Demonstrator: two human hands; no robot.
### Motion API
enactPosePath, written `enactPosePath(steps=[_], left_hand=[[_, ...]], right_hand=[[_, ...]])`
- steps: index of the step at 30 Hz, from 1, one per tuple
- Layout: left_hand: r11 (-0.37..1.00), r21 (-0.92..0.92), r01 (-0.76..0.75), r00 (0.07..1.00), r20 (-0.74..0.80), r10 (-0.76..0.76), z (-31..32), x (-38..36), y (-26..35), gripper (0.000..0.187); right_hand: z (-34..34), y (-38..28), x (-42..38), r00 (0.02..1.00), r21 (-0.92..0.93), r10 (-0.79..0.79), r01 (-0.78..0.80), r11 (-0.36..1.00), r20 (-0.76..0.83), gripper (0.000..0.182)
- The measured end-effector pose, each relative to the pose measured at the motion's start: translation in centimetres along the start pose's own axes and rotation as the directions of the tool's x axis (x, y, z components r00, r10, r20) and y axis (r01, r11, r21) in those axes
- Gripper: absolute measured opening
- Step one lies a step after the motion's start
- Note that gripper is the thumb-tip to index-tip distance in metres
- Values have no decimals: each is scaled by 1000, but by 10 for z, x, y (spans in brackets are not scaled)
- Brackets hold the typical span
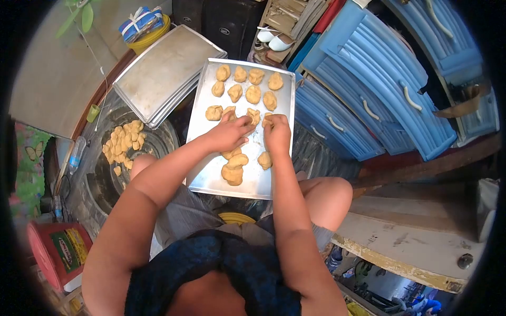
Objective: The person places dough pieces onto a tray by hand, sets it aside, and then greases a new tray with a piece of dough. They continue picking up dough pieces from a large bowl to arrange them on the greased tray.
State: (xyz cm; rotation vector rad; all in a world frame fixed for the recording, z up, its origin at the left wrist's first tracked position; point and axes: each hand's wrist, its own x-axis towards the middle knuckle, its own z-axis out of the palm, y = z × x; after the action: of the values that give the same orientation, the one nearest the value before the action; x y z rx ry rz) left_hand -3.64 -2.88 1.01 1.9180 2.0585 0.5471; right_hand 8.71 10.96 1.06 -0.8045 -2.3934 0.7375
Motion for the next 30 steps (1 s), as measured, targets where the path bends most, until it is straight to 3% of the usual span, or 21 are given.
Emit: enactPosePath(steps=[2, 5, 7, 8, 10, 11, 13, 16, 17, 20, 22, 23, 24, 25, 26, 28, 30], left_hand=[[1000, 6, -10, 999, -47, 10, 7, 0, -3, 43], [1000, 7, -14, 996, -85, 14, 7, 1, -3, 44], [1000, -3, -3, 997, -80, 2, 5, 2, -2, 45], [1000, 2, -3, 997, -75, 3, 4, 2, -2, 44], [1000, 6, -2, 998, -69, 3, 4, 2, -1, 43], [1000, 10, -2, 998, -62, 2, 4, 2, -1, 43], [1000, 19, 1, 998, -58, 0, 4, 2, -1, 43], [1000, 20, -8, 998, -63, 9, 6, 3, -6, 42], [999, 22, -28, 991, -127, 31, 9, 4, -8, 39], [999, 18, -43, 983, -175, 46, -3, 2, -10, 32], [999, 16, -40, 986, -160, 42, -17, 2, -14, 29], [999, 23, 40, 963, -266, -32, -21, 2, -18, 26], [993, 19, 120, 924, -367, -105, -25, 1, -21, 23], [987, 53, 148, 919, -375, -118, -28, -1, -24, 22], [988, 49, 146, 922, -369, -118, -29, -2, -26, 22], [974, 74, 212, 930, -322, -178, -27, -4, -28, 22], [972, 122, 202, 931, -331, -152, -23, -1, -29, 17]], right_hand=[[3, -1, 1, 999, 9, 43, -43, 999, -12, 16], [2, -2, 11, 996, -70, -77, 74, 995, -40, 19], [4, 2, 27, 988, 122, 127, -116, 986, -83, 25], [6, 4, 36, 989, 121, 123, -113, 986, -82, 25], [12, 8, 51, 989, 43, -29, 36, 998, -146, 35], [15, 11, 56, 989, 44, -30, 37, 998, -146, 35], [20, 13, 65, 998, -151, -32, 39, 988, 51, 42], [23, 18, 76, 994, -113, 93, -87, 990, 56, 45], [25, 20, 78, 994, -114, 89, -82, 990, 60, 45], [21, 11, 72, 990, -113, 131, -124, 986, 55, 43], [10, -4, 65, 995, -289, -22, -7, 957, -98, 42], [5, -12, 60, 995, -291, -19, -9, 957, -96, 42], [-1, -21, 53, 998, -279, -68, 67, 958, 5, 42], [-2, -26, 46, 988, -260, -117, 140, 955, 104, 42], [1, -28, 39, 988, -261, -110, 134, 956, 106, 42], [9, -31, 25, 953, -440, -109, 230, 868, 283, 42], [16, -34, 20, 955, -439, -75, 201, 876, 287, 41]])
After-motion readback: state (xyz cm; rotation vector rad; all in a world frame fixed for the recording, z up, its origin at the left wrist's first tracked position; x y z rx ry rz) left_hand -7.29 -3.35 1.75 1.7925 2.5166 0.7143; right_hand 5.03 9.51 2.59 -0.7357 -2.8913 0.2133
